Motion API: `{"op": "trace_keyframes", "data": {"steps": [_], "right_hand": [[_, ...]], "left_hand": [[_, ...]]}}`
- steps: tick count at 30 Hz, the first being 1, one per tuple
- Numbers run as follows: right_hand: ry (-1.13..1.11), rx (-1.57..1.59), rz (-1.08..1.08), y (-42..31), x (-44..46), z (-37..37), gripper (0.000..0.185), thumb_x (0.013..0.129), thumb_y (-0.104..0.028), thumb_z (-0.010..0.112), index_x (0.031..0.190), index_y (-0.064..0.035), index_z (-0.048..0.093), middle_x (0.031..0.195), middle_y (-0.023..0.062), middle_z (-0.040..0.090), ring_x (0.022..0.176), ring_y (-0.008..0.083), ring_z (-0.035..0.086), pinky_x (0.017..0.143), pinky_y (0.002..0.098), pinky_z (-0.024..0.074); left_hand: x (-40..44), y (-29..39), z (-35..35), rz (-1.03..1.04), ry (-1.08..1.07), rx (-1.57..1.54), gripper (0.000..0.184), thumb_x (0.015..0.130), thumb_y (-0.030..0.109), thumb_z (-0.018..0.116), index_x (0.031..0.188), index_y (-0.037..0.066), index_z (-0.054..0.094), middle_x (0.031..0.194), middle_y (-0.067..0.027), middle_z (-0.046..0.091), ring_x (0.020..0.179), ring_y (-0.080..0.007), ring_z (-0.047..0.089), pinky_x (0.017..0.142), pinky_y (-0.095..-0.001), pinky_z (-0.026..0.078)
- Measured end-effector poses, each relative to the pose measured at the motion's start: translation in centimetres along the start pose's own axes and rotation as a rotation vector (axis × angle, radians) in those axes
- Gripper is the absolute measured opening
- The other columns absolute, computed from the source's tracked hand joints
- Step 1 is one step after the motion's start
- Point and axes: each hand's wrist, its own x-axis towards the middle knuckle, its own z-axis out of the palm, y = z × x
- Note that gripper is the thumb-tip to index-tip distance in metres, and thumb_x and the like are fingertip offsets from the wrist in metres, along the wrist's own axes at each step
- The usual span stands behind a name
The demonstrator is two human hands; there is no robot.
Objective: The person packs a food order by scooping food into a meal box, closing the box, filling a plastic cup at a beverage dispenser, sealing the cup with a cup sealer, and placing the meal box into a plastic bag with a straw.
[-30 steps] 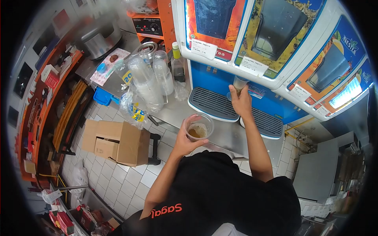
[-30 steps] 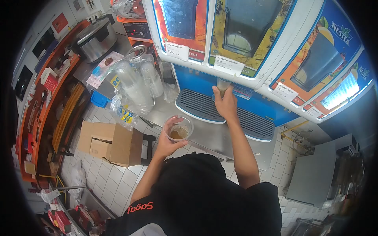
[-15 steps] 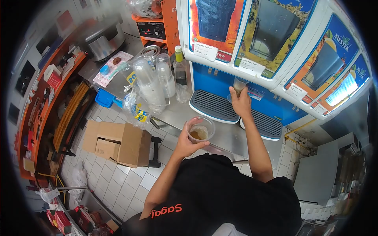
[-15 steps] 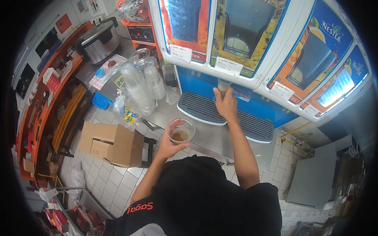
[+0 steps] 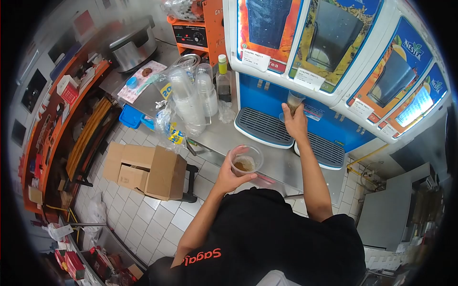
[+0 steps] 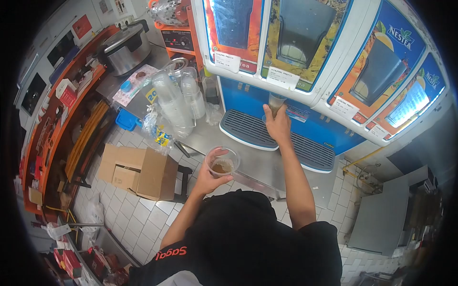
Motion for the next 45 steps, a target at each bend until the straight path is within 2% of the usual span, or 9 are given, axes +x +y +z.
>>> {"op": "trace_keyframes", "data": {"steps": [14,23,25,27,29,30,36,43,45], "right_hand": [[0.012,0.039,-0.022,0.1,-0.2,-0.3,0.065,0.094,-0.054,0.054,0.121,0.0042,0.045,0.111,0.0321,0.063,0.108,0.0478,0.060,0.094,0.0495,0.0446],[-0.104,0.248,-0.191,0.6,-1.6,-1.7,0.056,0.088,-0.045,0.069,0.117,-0.0005,0.051,0.108,0.0258,0.066,0.100,0.0426,0.063,0.086,0.0417,0.0487],[-0.275,0.020,-0.310,-1.1,-3.0,-3.2,0.053,0.085,-0.042,0.073,0.115,-0.0021,0.054,0.107,0.0237,0.066,0.096,0.0416,0.064,0.081,0.0423,0.0497],[-0.349,-0.070,-0.331,-3.1,-4.1,-4.1,0.049,0.083,-0.037,0.075,0.117,-0.0060,0.059,0.110,0.0174,0.066,0.098,0.0367,0.063,0.087,0.0426,0.0468],[-0.426,-0.285,-0.637,-4.8,-4.9,-4.7,0.047,0.082,-0.032,0.075,0.122,-0.0120,0.061,0.113,0.0108,0.066,0.104,0.0309,0.061,0.097,0.0419,0.0400],[-0.457,-0.324,-0.650,-5.7,-5.3,-4.9,0.044,0.081,-0.023,0.075,0.123,-0.0177,0.064,0.113,0.0063,0.064,0.112,0.0255,0.057,0.106,0.0448,0.0321],[-0.236,-0.549,-1.087,-10.4,-6.2,-5.2,0.046,0.075,-0.005,0.071,0.118,-0.0233,0.067,0.112,0.0053,0.058,0.121,0.0251,0.051,0.108,0.0598,0.0269],[-0.219,-0.598,-1.334,-13.7,-6.8,-3.3,0.047,0.073,-0.003,0.070,0.115,-0.0238,0.069,0.111,0.0057,0.059,0.121,0.0257,0.051,0.106,0.0591,0.0284],[-0.253,-0.467,-1.234,-13.0,-7.1,-1.5,0.048,0.070,-0.007,0.074,0.114,-0.0243,0.069,0.113,0.0059,0.058,0.122,0.0250,0.050,0.105,0.0562,0.0288]], "left_hand": [[-1.1,-0.6,-1.1,-0.003,-0.008,-0.012,0.096,0.069,0.014,0.088,0.146,0.004,0.031,0.139,-0.0181,0.047,0.119,-0.0214,0.052,0.099,-0.0361,0.045],[0.0,-1.0,-1.4,0.094,0.054,0.146,0.092,0.069,0.019,0.089,0.143,0.001,0.037,0.134,-0.0181,0.050,0.120,-0.0210,0.052,0.099,-0.0360,0.045],[1.0,-0.5,-1.2,0.069,0.049,0.139,0.091,0.070,0.020,0.089,0.143,0.001,0.037,0.133,-0.0180,0.051,0.121,-0.0206,0.052,0.099,-0.0358,0.045],[1.7,-0.1,-0.9,0.039,0.046,0.127,0.091,0.070,0.021,0.089,0.142,0.001,0.038,0.132,-0.0179,0.051,0.121,-0.0201,0.051,0.100,-0.0356,0.044],[2.2,0.0,-0.6,0.061,0.040,0.153,0.091,0.070,0.023,0.089,0.142,0.001,0.038,0.131,-0.0174,0.052,0.120,-0.0197,0.052,0.100,-0.0353,0.044],[2.1,-0.1,-0.5,0.060,0.051,0.145,0.091,0.070,0.023,0.089,0.142,0.001,0.038,0.131,-0.0174,0.052,0.120,-0.0197,0.052,0.100,-0.0353,0.044],[0.7,-0.4,-0.8,0.065,0.077,0.026,0.090,0.071,0.022,0.088,0.142,0.000,0.038,0.132,-0.0150,0.052,0.121,-0.0213,0.052,0.102,-0.0350,0.043],[-1.4,-0.8,-1.9,0.095,0.233,-0.042,0.089,0.069,0.021,0.088,0.141,0.001,0.040,0.130,-0.0146,0.053,0.121,-0.0219,0.053,0.102,-0.0360,0.043],[-2.0,-1.0,-2.5,0.100,0.282,-0.108,0.088,0.069,0.021,0.088,0.140,0.001,0.041,0.130,-0.0148,0.053,0.121,-0.0225,0.053,0.103,-0.0365,0.043]]}}
